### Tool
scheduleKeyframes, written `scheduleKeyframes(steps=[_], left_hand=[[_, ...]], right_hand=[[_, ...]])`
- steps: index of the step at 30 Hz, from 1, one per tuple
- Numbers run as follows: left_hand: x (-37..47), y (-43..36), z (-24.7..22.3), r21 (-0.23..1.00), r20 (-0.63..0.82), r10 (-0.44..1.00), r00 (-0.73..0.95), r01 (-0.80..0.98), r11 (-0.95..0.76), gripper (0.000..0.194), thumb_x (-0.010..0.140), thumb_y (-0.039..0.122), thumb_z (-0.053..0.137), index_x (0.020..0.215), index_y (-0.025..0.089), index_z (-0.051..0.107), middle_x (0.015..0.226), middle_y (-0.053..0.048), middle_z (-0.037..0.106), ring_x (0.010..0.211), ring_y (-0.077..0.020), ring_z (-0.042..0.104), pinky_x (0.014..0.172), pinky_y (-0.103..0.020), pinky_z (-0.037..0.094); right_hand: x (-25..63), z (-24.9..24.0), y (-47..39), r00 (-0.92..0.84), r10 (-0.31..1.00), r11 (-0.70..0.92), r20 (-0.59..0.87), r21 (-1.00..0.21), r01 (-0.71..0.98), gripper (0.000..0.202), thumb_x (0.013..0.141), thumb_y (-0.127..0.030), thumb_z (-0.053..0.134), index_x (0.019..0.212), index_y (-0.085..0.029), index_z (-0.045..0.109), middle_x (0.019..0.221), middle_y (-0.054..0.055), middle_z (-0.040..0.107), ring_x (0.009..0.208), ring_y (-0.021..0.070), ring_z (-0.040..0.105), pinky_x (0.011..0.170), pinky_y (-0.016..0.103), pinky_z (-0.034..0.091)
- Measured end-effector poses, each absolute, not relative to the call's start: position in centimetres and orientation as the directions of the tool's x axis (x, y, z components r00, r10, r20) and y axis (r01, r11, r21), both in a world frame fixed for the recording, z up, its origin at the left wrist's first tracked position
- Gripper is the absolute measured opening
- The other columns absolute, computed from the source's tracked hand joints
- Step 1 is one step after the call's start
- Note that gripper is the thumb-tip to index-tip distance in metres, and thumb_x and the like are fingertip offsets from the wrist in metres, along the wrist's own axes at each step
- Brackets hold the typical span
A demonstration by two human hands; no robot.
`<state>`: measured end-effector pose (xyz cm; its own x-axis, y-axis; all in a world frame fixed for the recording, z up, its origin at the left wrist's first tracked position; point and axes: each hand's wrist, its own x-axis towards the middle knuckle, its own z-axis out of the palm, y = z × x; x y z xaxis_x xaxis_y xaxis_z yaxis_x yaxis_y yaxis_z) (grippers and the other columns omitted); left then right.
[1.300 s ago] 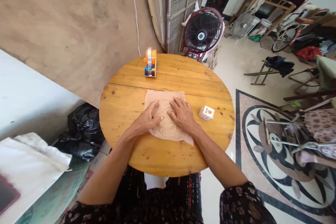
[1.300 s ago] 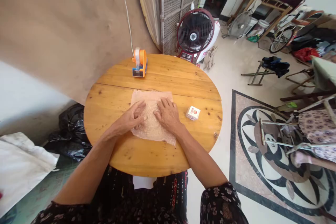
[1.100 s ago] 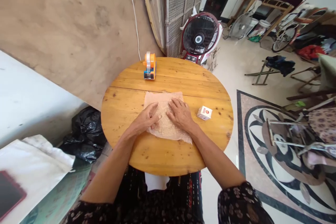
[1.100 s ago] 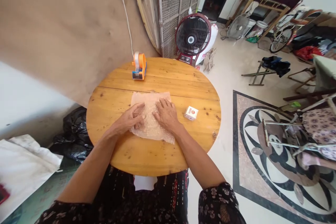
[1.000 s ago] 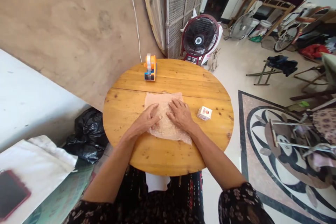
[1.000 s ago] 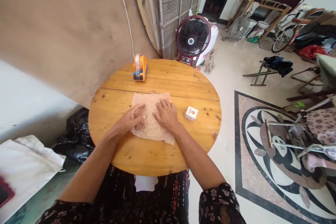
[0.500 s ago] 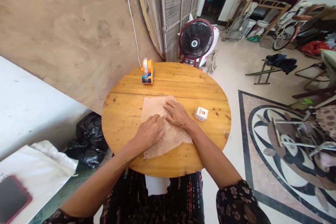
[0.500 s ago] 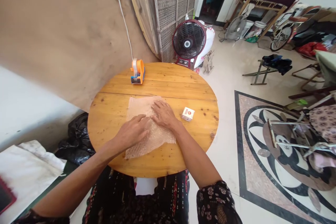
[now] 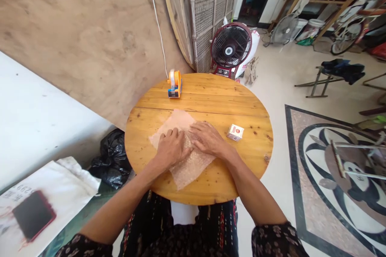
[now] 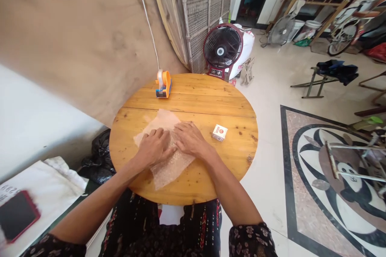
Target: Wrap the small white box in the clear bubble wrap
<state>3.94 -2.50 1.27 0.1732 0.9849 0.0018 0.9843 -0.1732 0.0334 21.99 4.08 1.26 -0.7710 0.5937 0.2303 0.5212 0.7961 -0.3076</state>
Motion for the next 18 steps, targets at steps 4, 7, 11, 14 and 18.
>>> scheduleKeyframes(steps=[4,7,11,14,18], left_hand=[[3.6,-2.1,2.3,-0.049,-0.047,0.993,0.112,0.992,-0.114,0.053,0.084,0.059,0.05,0.106,0.012,0.06,0.105,-0.02,0.059,0.102,-0.0378,0.055,0.086,-0.05,0.04],[3.1,-1.9,2.7,-0.068,-0.083,0.991,0.103,0.992,-0.109,0.048,0.082,0.055,0.054,0.101,0.012,0.062,0.103,-0.019,0.06,0.1,-0.038,0.056,0.085,-0.05,0.041],[3.2,-1.9,3.2,-0.07,-0.061,0.985,0.16,0.984,-0.164,0.037,0.08,0.045,0.061,0.097,0.012,0.063,0.102,-0.019,0.06,0.104,-0.0374,0.054,0.087,-0.049,0.042],[3.5,-1.6,3.0,-0.001,-0.006,0.959,0.282,0.959,-0.282,0.041,0.077,0.033,0.063,0.114,0.014,0.06,0.124,-0.02,0.054,0.119,-0.0366,0.047,0.098,-0.048,0.039],[2.9,-0.7,1.5,0.099,-0.064,0.914,0.402,0.913,-0.395,0.064,0.076,0.03,0.061,0.137,0.018,0.046,0.151,-0.018,0.032,0.14,-0.0375,0.027,0.111,-0.053,0.024]], right_hand=[[21.7,1.8,3.4,-0.809,0.56,0.827,0.181,-0.181,0.532,0.023,0.085,-0.021,0.058,0.107,-0.016,0.064,0.119,0.012,0.064,0.13,0.0274,0.043,0.114,0.049,0.023],[22.2,1.3,3.7,-0.736,0.648,0.761,0.196,-0.107,0.64,0.022,0.089,-0.014,0.051,0.107,-0.015,0.063,0.128,0.014,0.059,0.134,0.0281,0.038,0.114,0.05,0.021],[22.8,0.7,4.3,-0.651,0.721,0.682,0.236,-0.076,0.728,0.027,0.092,-0.01,0.043,0.11,-0.016,0.062,0.137,0.013,0.053,0.139,0.0277,0.032,0.114,0.052,0.021],[22.6,0.2,4.5,-0.652,0.719,0.682,0.24,-0.068,0.728,0.029,0.093,-0.009,0.039,0.11,-0.017,0.062,0.139,0.012,0.052,0.141,0.0265,0.029,0.115,0.051,0.02],[22.4,-0.3,4.7,-0.639,0.735,0.667,0.227,-0.075,0.741,0.028,0.092,-0.011,0.042,0.11,-0.016,0.062,0.142,0.013,0.048,0.141,0.0277,0.029,0.115,0.05,0.019]])
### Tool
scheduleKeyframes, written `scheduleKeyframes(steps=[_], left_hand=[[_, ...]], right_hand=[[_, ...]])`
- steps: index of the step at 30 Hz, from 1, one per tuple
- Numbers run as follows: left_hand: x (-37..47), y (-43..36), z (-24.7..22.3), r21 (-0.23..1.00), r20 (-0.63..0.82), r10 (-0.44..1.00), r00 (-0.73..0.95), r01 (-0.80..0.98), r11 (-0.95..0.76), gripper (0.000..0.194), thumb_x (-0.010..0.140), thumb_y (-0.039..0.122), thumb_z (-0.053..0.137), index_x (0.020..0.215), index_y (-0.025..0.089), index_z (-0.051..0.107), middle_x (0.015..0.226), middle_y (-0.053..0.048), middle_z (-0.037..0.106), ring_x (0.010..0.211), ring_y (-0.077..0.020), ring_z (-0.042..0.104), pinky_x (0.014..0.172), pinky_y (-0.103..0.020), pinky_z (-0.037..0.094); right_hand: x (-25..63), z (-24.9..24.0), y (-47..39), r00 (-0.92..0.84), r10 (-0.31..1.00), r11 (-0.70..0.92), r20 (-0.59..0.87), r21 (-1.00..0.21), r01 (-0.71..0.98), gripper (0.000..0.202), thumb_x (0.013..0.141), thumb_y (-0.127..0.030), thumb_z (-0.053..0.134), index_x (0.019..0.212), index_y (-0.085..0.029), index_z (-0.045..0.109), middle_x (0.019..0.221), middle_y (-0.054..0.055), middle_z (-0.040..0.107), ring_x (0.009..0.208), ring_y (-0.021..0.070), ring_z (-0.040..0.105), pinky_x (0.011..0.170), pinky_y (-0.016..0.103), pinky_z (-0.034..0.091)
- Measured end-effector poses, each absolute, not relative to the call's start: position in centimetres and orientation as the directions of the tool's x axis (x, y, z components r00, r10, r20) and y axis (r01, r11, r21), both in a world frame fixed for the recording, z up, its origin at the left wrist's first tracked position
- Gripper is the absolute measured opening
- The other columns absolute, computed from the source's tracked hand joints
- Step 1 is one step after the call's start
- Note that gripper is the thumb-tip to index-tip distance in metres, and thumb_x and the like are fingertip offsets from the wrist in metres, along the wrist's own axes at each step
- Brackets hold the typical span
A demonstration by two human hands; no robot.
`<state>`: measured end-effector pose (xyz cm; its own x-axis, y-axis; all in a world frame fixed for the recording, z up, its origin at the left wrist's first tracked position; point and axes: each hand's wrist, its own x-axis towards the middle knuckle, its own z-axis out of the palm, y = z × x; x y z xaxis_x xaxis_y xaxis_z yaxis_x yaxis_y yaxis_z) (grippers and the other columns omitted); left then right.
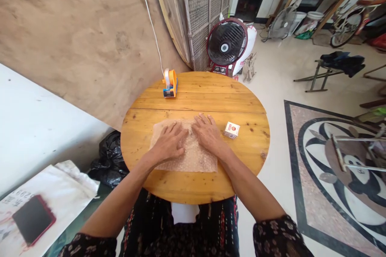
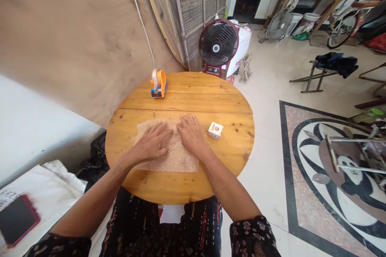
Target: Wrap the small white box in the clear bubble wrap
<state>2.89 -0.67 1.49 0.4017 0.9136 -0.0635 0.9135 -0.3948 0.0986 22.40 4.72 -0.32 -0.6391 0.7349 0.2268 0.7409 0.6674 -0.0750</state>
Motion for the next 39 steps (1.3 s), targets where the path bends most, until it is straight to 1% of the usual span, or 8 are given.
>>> scheduleKeyframes(steps=[4,9,21,25,29,31,35,39], left_hand=[[1.6,-0.2,-0.2,0.184,-0.122,0.909,0.398,0.909,-0.373,0.069,0.08,0.037,0.056,0.144,0.019,0.038,0.156,-0.018,0.024,0.144,-0.0361,0.02,0.113,-0.057,0.017],[1.1,-0.4,-0.7,0.239,-0.126,0.909,0.397,0.902,-0.361,0.071,0.08,0.035,0.055,0.147,0.02,0.034,0.158,-0.017,0.016,0.147,-0.0343,0.011,0.115,-0.057,0.01],[-0.5,1.9,-0.3,0.267,-0.143,0.85,0.507,0.847,-0.46,0.075,0.075,0.031,0.058,0.146,0.021,0.036,0.159,-0.014,0.017,0.147,-0.0326,0.013,0.116,-0.055,0.01],[-0.5,3.6,1.6,0.187,-0.168,0.822,0.544,0.836,-0.515,0.07,0.073,0.027,0.059,0.141,0.027,0.043,0.156,-0.011,0.029,0.144,-0.0346,0.02,0.114,-0.057,0.012],[1.1,2.4,2.0,0.047,-0.018,0.917,0.397,0.917,-0.396,0.051,0.073,0.012,0.051,0.123,0.022,0.058,0.139,-0.014,0.048,0.132,-0.0323,0.039,0.109,-0.052,0.027],[1.6,1.2,1.3,0.072,-0.006,0.93,0.367,0.928,-0.365,0.049,0.076,0.011,0.047,0.123,0.019,0.057,0.137,-0.015,0.049,0.127,-0.0305,0.044,0.105,-0.048,0.034],[1.6,-0.1,-0.1,0.16,0.035,0.943,0.331,0.929,-0.333,0.055,0.077,0.013,0.045,0.131,0.015,0.049,0.142,-0.014,0.045,0.13,-0.0282,0.04,0.107,-0.044,0.032],[2.1,0.3,0.2,0.228,0.065,0.964,0.26,0.936,-0.268,0.04,0.086,0.022,0.042,0.124,0.016,0.054,0.134,-0.013,0.053,0.124,-0.0281,0.046,0.104,-0.044,0.035]], right_hand=[[22.6,-0.6,4.9,-0.617,0.763,0.642,0.193,-0.107,0.759,0.03,0.091,-0.014,0.042,0.114,-0.017,0.061,0.14,0.015,0.049,0.139,0.0281,0.03,0.112,0.052,0.022],[22.6,-0.6,5.0,-0.609,0.774,0.63,0.177,-0.104,0.77,0.032,0.091,-0.014,0.043,0.118,-0.018,0.06,0.139,0.014,0.05,0.137,0.029,0.033,0.111,0.051,0.024],[22.5,-0.7,5.0,-0.613,0.773,0.632,0.166,-0.102,0.769,0.032,0.091,-0.014,0.043,0.118,-0.015,0.06,0.138,0.015,0.05,0.136,0.0285,0.034,0.11,0.049,0.026],[22.4,-0.4,4.9,-0.606,0.772,0.628,0.192,-0.081,0.774,0.029,0.09,-0.017,0.044,0.112,-0.012,0.063,0.138,0.018,0.05,0.136,0.0305,0.034,0.11,0.05,0.027],[22.4,-0.1,4.7,-0.592,0.782,0.612,0.197,-0.064,0.788,0.031,0.089,-0.023,0.05,0.111,-0.008,0.064,0.139,0.02,0.049,0.135,0.0331,0.034,0.111,0.05,0.026],[22.4,0.0,4.6,-0.58,0.79,0.601,0.196,-0.062,0.797,0.033,0.087,-0.026,0.053,0.111,-0.007,0.065,0.138,0.021,0.049,0.135,0.0334,0.035,0.111,0.05,0.026],[22.2,0.4,4.3,-0.579,0.791,0.599,0.198,-0.057,0.799,0.035,0.085,-0.031,0.058,0.109,-0.007,0.066,0.136,0.022,0.05,0.133,0.0335,0.036,0.109,0.049,0.026],[22.0,1.0,4.0,-0.587,0.786,0.606,0.194,-0.053,0.794,0.035,0.087,-0.038,0.056,0.099,-0.008,0.07,0.123,0.021,0.058,0.126,0.0331,0.04,0.106,0.047,0.029]])
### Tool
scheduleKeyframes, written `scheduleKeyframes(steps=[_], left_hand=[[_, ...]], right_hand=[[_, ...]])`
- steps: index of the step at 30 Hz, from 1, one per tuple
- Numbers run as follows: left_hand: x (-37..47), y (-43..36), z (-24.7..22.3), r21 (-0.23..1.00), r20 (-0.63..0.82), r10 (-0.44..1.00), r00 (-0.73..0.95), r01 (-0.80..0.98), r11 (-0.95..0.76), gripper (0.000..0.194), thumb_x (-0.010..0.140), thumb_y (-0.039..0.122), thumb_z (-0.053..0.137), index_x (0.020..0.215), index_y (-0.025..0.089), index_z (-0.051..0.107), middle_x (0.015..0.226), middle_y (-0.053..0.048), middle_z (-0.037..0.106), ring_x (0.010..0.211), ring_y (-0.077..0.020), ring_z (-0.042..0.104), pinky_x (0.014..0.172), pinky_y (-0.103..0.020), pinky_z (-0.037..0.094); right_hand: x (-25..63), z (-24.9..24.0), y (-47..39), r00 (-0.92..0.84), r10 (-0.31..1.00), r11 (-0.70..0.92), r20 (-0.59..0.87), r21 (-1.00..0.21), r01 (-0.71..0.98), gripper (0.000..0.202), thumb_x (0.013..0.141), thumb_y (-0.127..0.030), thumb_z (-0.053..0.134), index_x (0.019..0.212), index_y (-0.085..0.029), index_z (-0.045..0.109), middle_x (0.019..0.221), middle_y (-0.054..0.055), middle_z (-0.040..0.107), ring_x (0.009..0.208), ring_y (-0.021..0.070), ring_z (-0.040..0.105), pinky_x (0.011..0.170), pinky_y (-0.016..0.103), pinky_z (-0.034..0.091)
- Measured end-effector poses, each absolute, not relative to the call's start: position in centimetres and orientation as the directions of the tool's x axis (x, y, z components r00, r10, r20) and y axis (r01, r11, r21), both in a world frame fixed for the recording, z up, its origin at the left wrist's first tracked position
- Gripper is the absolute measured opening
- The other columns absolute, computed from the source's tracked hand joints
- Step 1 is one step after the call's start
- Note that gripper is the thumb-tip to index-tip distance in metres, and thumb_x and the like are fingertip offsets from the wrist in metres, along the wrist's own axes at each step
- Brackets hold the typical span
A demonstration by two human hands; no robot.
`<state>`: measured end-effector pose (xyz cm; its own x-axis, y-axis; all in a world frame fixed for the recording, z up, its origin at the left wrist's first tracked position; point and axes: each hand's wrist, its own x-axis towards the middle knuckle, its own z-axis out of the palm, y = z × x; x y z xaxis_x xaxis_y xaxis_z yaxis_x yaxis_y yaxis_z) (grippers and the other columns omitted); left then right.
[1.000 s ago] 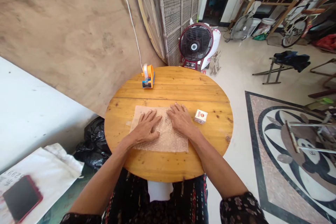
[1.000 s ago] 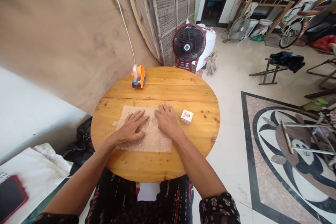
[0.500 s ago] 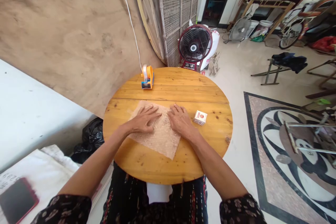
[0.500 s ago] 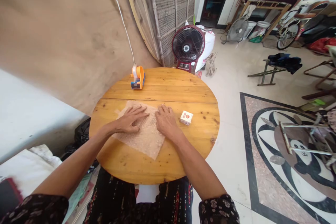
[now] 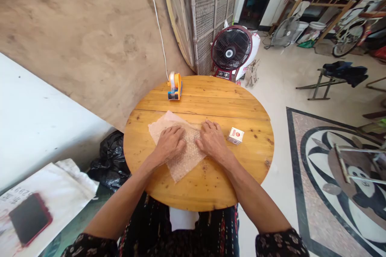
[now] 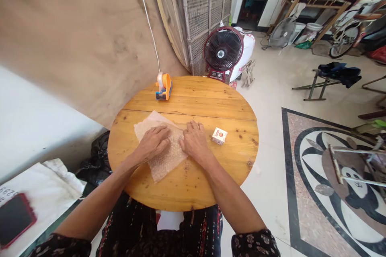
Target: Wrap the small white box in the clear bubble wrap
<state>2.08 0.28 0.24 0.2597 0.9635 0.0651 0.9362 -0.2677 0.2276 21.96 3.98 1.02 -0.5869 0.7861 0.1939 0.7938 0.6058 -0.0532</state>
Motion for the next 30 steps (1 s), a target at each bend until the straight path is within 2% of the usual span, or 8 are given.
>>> scheduleKeyframes(steps=[4,7,11,16,19,21,25,30], left_hand=[[2.4,1.2,0.4,0.238,0.075,0.968,0.237,0.939,-0.249,0.031,0.086,0.033,0.048,0.11,0.017,0.06,0.118,-0.013,0.059,0.112,-0.0289,0.051,0.098,-0.045,0.038],[1.7,1.9,-0.1,0.24,0.099,0.937,0.334,0.906,-0.348,0.035,0.077,0.025,0.054,0.11,0.017,0.06,0.116,-0.012,0.058,0.113,-0.0284,0.05,0.1,-0.044,0.038],[0.9,2.7,0.0,0.243,0.093,0.896,0.433,0.863,-0.443,0.036,0.067,0.013,0.051,0.101,0.018,0.06,0.114,-0.01,0.058,0.113,-0.0269,0.05,0.1,-0.041,0.038],[2.4,2.9,0.8,0.16,0.085,0.921,0.381,0.907,-0.39,0.021,0.072,0.011,0.046,0.087,0.017,0.059,0.109,-0.011,0.061,0.108,-0.0279,0.053,0.099,-0.045,0.038],[3.2,2.3,0.0,0.14,0.123,0.939,0.32,0.931,-0.336,0.025,0.077,0.013,0.044,0.096,0.016,0.06,0.11,-0.013,0.061,0.11,-0.0288,0.053,0.104,-0.05,0.034],[3.3,1.8,-1.0,0.146,0.16,0.94,0.303,0.934,-0.326,0.033,0.079,0.015,0.043,0.108,0.015,0.058,0.121,-0.014,0.058,0.12,-0.0294,0.048,0.109,-0.052,0.029],[2.8,1.2,-2.8,0.152,0.166,0.932,0.321,0.926,-0.346,0.056,0.079,0.015,0.043,0.135,0.015,0.045,0.148,-0.014,0.04,0.141,-0.0306,0.028,0.115,-0.055,0.017],[2.0,1.2,-2.5,0.175,0.097,0.9,0.426,0.883,-0.436,0.06,0.078,0.016,0.044,0.139,0.017,0.045,0.155,-0.012,0.03,0.143,-0.0294,0.025,0.117,-0.054,0.016]], right_hand=[[21.8,1.8,3.5,-0.596,0.789,0.609,0.147,-0.064,0.79,0.035,0.09,-0.04,0.053,0.09,-0.011,0.073,0.105,0.017,0.064,0.11,0.0308,0.049,0.096,0.045,0.034],[21.6,2.0,3.1,-0.599,0.793,0.608,0.115,-0.066,0.792,0.032,0.09,-0.037,0.053,0.091,-0.012,0.073,0.102,0.016,0.064,0.107,0.03,0.05,0.09,0.043,0.035],[21.2,1.8,2.8,-0.624,0.778,0.628,0.07,-0.097,0.772,0.029,0.091,-0.034,0.051,0.088,-0.013,0.072,0.098,0.013,0.063,0.1,0.0267,0.052,0.086,0.04,0.034],[20.8,1.3,2.9,-0.634,0.77,0.637,0.065,-0.119,0.762,0.023,0.089,-0.033,0.054,0.093,-0.015,0.068,0.102,0.011,0.063,0.099,0.0244,0.054,0.085,0.037,0.033],[20.8,1.1,3.1,-0.615,0.785,0.62,0.078,-0.121,0.775,0.018,0.09,-0.029,0.053,0.097,-0.017,0.065,0.105,0.01,0.063,0.099,0.0238,0.054,0.084,0.036,0.033],[20.8,1.0,3.2,-0.603,0.792,0.61,0.093,-0.121,0.783,0.017,0.09,-0.027,0.052,0.099,-0.018,0.063,0.103,0.01,0.064,0.1,0.0243,0.054,0.084,0.036,0.032],[20.9,0.8,3.5,-0.557,0.823,0.568,0.116,-0.122,0.814,0.018,0.091,-0.026,0.049,0.102,-0.017,0.06,0.103,0.01,0.066,0.1,0.025,0.056,0.086,0.036,0.032],[21.1,0.8,3.8,-0.493,0.866,0.501,0.09,-0.153,0.852,0.019,0.091,-0.026,0.047,0.099,-0.017,0.062,0.102,0.01,0.07,0.098,0.0243,0.06,0.085,0.035,0.033]])
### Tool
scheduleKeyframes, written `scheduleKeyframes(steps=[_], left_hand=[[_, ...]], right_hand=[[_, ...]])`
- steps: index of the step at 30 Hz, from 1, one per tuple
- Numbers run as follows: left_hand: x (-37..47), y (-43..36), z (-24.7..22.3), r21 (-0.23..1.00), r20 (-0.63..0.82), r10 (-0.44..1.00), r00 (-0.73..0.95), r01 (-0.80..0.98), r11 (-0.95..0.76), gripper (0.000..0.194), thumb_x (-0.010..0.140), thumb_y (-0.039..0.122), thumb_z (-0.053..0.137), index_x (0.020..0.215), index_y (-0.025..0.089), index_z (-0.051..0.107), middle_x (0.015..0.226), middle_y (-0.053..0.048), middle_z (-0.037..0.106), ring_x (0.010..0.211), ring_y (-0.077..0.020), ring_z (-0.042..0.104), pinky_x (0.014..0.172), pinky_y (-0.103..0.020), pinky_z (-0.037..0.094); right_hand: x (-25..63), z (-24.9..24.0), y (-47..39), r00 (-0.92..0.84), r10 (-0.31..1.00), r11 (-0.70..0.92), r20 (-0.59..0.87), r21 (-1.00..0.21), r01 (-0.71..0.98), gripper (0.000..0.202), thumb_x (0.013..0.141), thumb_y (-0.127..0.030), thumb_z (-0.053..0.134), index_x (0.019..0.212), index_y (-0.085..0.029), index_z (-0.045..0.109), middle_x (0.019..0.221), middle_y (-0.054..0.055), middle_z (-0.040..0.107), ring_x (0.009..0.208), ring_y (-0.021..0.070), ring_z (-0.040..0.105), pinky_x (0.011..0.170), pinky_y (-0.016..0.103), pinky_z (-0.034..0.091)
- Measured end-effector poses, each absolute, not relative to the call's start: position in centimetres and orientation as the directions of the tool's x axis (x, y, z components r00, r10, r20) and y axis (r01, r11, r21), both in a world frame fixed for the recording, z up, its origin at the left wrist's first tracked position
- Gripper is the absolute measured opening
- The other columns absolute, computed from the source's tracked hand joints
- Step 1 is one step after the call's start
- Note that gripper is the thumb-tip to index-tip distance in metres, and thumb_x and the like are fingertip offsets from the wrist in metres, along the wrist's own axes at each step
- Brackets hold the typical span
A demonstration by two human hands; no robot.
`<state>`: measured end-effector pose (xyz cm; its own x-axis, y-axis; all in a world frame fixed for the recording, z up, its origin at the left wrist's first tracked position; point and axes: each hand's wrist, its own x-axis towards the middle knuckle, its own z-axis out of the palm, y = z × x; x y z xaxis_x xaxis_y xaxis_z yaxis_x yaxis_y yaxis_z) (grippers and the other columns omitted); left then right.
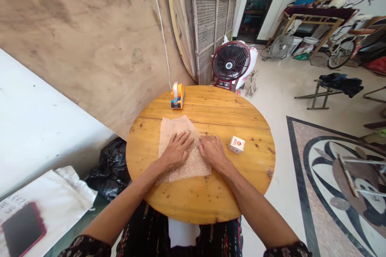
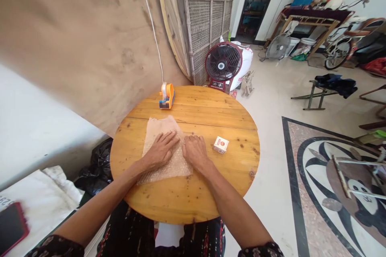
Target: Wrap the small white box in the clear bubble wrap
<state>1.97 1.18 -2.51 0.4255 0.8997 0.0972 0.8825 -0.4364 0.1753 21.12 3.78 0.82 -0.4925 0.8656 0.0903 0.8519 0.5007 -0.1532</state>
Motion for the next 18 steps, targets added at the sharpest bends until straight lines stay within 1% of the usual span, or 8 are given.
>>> scheduleKeyframes(steps=[3,7,10,12,15,17,18], left_hand=[[1.3,1.4,-2.1,0.208,0.079,0.87,0.487,0.846,-0.492,0.062,0.076,0.014,0.044,0.138,0.019,0.048,0.154,-0.011,0.033,0.143,-0.0274,0.026,0.117,-0.052,0.015],[0.2,2.0,-2.1,0.262,0.071,0.839,0.54,0.801,-0.538,0.064,0.071,0.011,0.045,0.135,0.021,0.052,0.152,-0.01,0.036,0.143,-0.0268,0.028,0.117,-0.051,0.017],[0.0,2.4,-1.7,0.302,0.097,0.819,0.566,0.767,-0.566,0.062,0.067,0.011,0.047,0.127,0.021,0.058,0.149,-0.012,0.04,0.14,-0.0276,0.034,0.114,-0.052,0.022],[0.3,2.5,-1.2,0.319,0.137,0.809,0.572,0.748,-0.582,0.058,0.066,0.011,0.049,0.121,0.019,0.061,0.144,-0.013,0.046,0.135,-0.0272,0.039,0.113,-0.049,0.025],[0.9,2.3,-0.9,0.331,0.187,0.815,0.548,0.746,-0.578,0.045,0.072,0.016,0.053,0.115,0.02,0.064,0.139,-0.012,0.051,0.131,-0.0271,0.043,0.112,-0.047,0.027],[1.1,2.0,-1.0,0.328,0.186,0.826,0.531,0.759,-0.562,0.038,0.079,0.031,0.057,0.115,0.02,0.064,0.141,-0.013,0.049,0.132,-0.0294,0.041,0.113,-0.05,0.024],[1.1,1.8,-1.2,0.322,0.179,0.828,0.531,0.764,-0.56,0.042,0.081,0.041,0.059,0.117,0.02,0.063,0.143,-0.014,0.047,0.134,-0.0309,0.039,0.114,-0.053,0.021]], right_hand=[[21.3,1.2,3.8,-0.479,0.878,0.477,0.023,-0.152,0.866,0.02,0.092,-0.026,0.045,0.092,-0.018,0.063,0.094,0.009,0.072,0.09,0.023,0.065,0.08,0.033,0.033],[21.5,1.8,3.7,-0.472,0.88,0.463,-0.051,-0.122,0.878,0.022,0.092,-0.026,0.044,0.093,-0.018,0.064,0.088,0.01,0.074,0.08,0.0228,0.067,0.074,0.033,0.034],[21.5,2.1,3.5,-0.494,0.868,0.488,-0.049,-0.1,0.867,0.025,0.092,-0.026,0.043,0.088,-0.018,0.066,0.088,0.01,0.073,0.081,0.0235,0.067,0.077,0.034,0.035],[21.4,2.1,3.3,-0.504,0.863,0.5,-0.025,-0.088,0.861,0.025,0.093,-0.026,0.043,0.089,-0.018,0.067,0.089,0.01,0.072,0.084,0.0242,0.067,0.081,0.035,0.036],[21.2,2.2,3.3,-0.507,0.862,0.507,0.009,-0.066,0.86,0.023,0.093,-0.028,0.045,0.096,-0.018,0.066,0.1,0.012,0.07,0.09,0.0249,0.065,0.084,0.036,0.037],[21.1,2.1,3.4,-0.507,0.861,0.508,0.035,-0.059,0.859,0.023,0.092,-0.027,0.045,0.103,-0.019,0.065,0.116,0.014,0.064,0.097,0.0253,0.063,0.085,0.036,0.038],[21.2,2.0,3.4,-0.503,0.863,0.505,0.049,-0.061,0.861,0.024,0.093,-0.026,0.045,0.106,-0.02,0.064,0.126,0.015,0.059,0.1,0.0255,0.061,0.086,0.036,0.039]])
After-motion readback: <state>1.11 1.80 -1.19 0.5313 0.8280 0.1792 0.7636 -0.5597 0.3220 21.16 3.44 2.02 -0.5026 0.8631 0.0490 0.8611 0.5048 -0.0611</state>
